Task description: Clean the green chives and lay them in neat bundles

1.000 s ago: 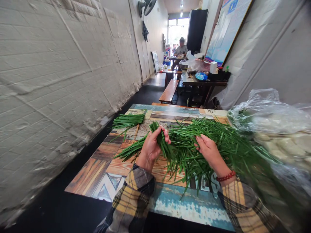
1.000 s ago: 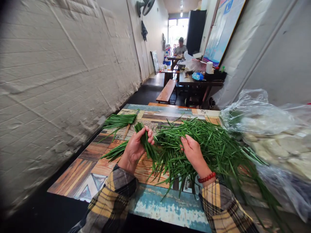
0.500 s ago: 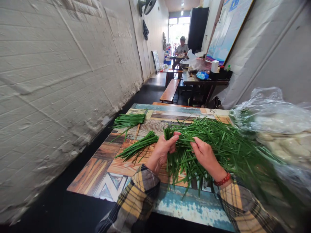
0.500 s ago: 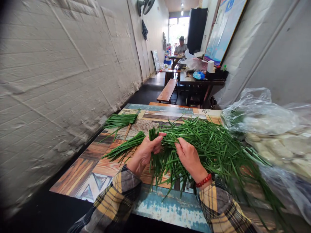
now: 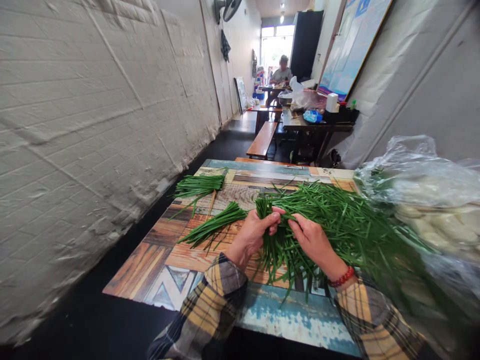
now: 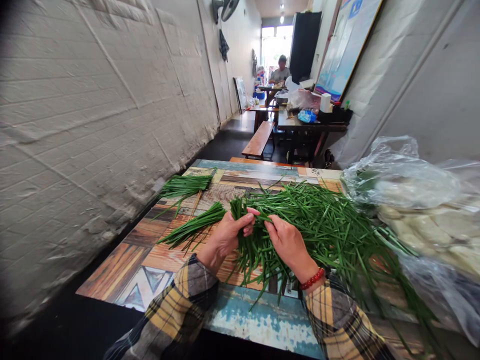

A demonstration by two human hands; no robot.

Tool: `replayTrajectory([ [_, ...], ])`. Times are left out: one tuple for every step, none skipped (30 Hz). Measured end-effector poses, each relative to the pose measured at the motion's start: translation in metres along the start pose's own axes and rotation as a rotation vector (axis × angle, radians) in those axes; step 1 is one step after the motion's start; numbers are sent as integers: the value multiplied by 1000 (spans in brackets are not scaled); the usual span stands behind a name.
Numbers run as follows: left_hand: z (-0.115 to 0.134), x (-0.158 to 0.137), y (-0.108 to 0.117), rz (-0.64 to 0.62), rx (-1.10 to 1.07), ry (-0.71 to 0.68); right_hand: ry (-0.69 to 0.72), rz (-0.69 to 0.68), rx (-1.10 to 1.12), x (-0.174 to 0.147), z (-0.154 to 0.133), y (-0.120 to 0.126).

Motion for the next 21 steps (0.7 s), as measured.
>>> replayTrajectory([
  [0,0,0,10,3,-2,13,-10,0,0,0,0],
  [1,1,1,30,-2,-8,19,-17,0,0,1,0],
  [3,1,3,58,-17,-21,16,-18,1,0,2,0],
  [5,1,5,88,-41,-45,2,-12,3,0,4,0],
  [9,1,7,116,-72,-79,-22,-1,9,0,7,1],
  [13,1,11,136,-110,-118,-50,11,22,0,10,1],
  [17,1,14,148,-154,-156,-77,20,42,0,13,2],
  [22,0,18,152,-201,-189,-103,29,66,0,15,3],
  [26,-1,22,150,-251,-213,-127,39,92,1,18,4],
  [30,-2,25,146,-300,-228,-150,53,118,1,20,6],
  [33,-2,28,140,-341,-236,-171,69,146,2,21,7],
  [36,-3,30,133,-366,-236,-193,84,175,2,21,8],
  [36,-3,30,127,-368,-227,-215,95,206,2,21,9],
  [35,-3,30,126,-343,-211,-235,99,237,3,20,10],
  [33,-3,28,134,-293,-191,-253,96,264,3,19,11],
  [30,-2,25,150,-223,-168,-264,89,284,3,18,11],
  [25,-1,22,175,-143,-144,-266,81,293,3,16,11],
  [21,0,18,205,-57,-119,-259,73,290,3,14,11],
  [16,1,15,233,25,-96,-241,66,278,3,12,10],
  [12,2,11,256,100,-76,-214,61,258,3,10,9],
  [8,3,8,270,161,-64,-179,55,229,3,8,8],
])
Point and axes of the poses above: each hand's wrist, its own x-axis towards the middle knuckle, its own y-axis out of the back of the hand, z = x × y, the point moved 1 cm from there along x, towards the middle knuckle, and after that the axes turned 13 degrees about y, right-handed, at the moved point
